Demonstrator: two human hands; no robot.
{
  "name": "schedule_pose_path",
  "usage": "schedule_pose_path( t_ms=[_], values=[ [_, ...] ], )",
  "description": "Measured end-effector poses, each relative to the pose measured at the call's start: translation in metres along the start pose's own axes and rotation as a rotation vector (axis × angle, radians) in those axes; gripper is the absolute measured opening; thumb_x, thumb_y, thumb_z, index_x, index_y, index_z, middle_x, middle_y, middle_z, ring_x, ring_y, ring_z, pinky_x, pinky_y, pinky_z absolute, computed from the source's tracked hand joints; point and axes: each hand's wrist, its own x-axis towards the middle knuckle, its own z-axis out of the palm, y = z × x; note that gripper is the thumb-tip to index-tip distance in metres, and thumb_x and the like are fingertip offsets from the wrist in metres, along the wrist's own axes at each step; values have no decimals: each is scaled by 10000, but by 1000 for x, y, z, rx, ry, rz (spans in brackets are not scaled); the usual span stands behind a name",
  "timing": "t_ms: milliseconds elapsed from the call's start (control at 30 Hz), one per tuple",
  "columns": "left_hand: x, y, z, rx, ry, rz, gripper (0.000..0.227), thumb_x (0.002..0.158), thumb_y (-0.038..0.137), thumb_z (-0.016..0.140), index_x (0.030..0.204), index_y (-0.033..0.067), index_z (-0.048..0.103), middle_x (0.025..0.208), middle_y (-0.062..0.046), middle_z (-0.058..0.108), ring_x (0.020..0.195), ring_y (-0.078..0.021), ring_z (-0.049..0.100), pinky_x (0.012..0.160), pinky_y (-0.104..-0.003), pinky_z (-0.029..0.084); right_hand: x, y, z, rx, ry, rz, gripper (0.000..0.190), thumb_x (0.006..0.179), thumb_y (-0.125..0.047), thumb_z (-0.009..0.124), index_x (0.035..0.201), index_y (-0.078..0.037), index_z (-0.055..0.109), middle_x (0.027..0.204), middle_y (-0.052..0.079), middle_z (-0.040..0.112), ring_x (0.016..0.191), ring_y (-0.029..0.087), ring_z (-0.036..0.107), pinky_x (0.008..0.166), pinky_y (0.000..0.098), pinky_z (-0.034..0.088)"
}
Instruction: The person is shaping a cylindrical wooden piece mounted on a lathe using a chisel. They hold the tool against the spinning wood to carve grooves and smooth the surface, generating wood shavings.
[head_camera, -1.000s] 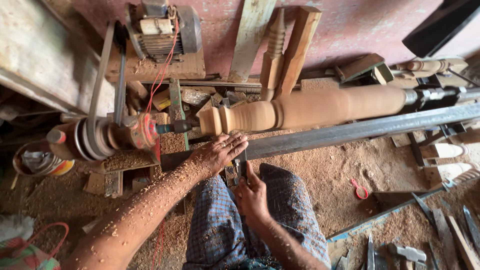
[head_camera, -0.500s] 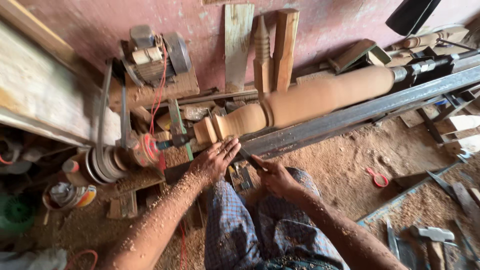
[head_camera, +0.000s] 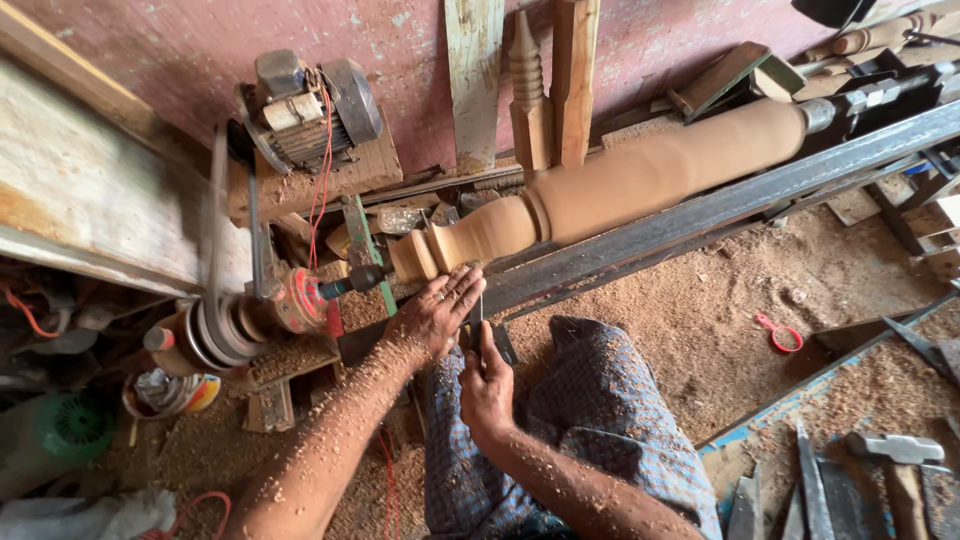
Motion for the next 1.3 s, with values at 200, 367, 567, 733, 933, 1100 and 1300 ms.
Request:
schedule_pose_path(
  t_ms=[200, 367, 567, 733, 933, 1100, 1300],
  values=[
    [0, -6, 15, 33, 25, 15, 853, 860, 68, 608, 1612, 51, 206, 1686, -140, 241, 1549, -265, 264, 1267, -429, 224, 6, -12, -15, -38, -60, 69, 622, 990, -24, 515, 1578, -180, 384, 810, 6, 666, 483, 56, 425, 355, 226, 378],
    [-2, -6, 14, 42, 55, 59, 766, 872, 30, 522, 1580, -23, 234, 1645, -213, 295, 1527, -304, 307, 1258, -445, 252, 16, -31, -43, -194, -183, 102, 650, 986, -8, 509, 1595, -196, 385, 732, 39, 611, 482, 52, 416, 356, 218, 367],
    [-2, -4, 11, 67, 150, 57, 667, 924, 59, 468, 1571, -21, 329, 1603, -222, 406, 1485, -322, 419, 1231, -441, 334, 30, -71, -69, -486, -324, 193, 622, 989, -58, 509, 1573, -239, 392, 617, -16, 574, 412, 69, 428, 357, 245, 386],
    [-5, -5, 11, 74, 182, 71, 600, 985, 61, 432, 1572, -22, 335, 1584, -222, 442, 1456, -315, 465, 1213, -462, 365, 45, -83, -84, -532, -431, 144, 609, 996, -120, 553, 1582, -216, 419, 577, -47, 503, 428, 54, 406, 381, 243, 361],
    [-9, -5, 15, 258, 259, 158, 522, 1036, 80, 458, 1551, 3, 428, 1565, -198, 507, 1452, -293, 496, 1199, -429, 395, 67, -102, -108, -656, -586, 65, 579, 1004, -104, 570, 1568, -164, 451, 612, -73, 492, 461, 50, 408, 400, 250, 346],
    [-16, 1, 1, 329, 241, 296, 494, 1006, 139, 493, 1472, -26, 518, 1500, -188, 568, 1373, -283, 580, 1156, -416, 463, 50, -82, -116, -433, -579, 149, 556, 1001, -85, 521, 1552, -139, 472, 596, -57, 479, 439, 64, 389, 385, 257, 326],
    [-9, -2, -2, 365, 340, 263, 399, 1073, 161, 521, 1425, -19, 581, 1409, -172, 648, 1312, -277, 636, 1148, -399, 481, 45, -82, -97, -522, -488, 184, 576, 991, -81, 517, 1557, -162, 453, 568, -45, 481, 429, 70, 365, 389, 259, 303]
  ],
)
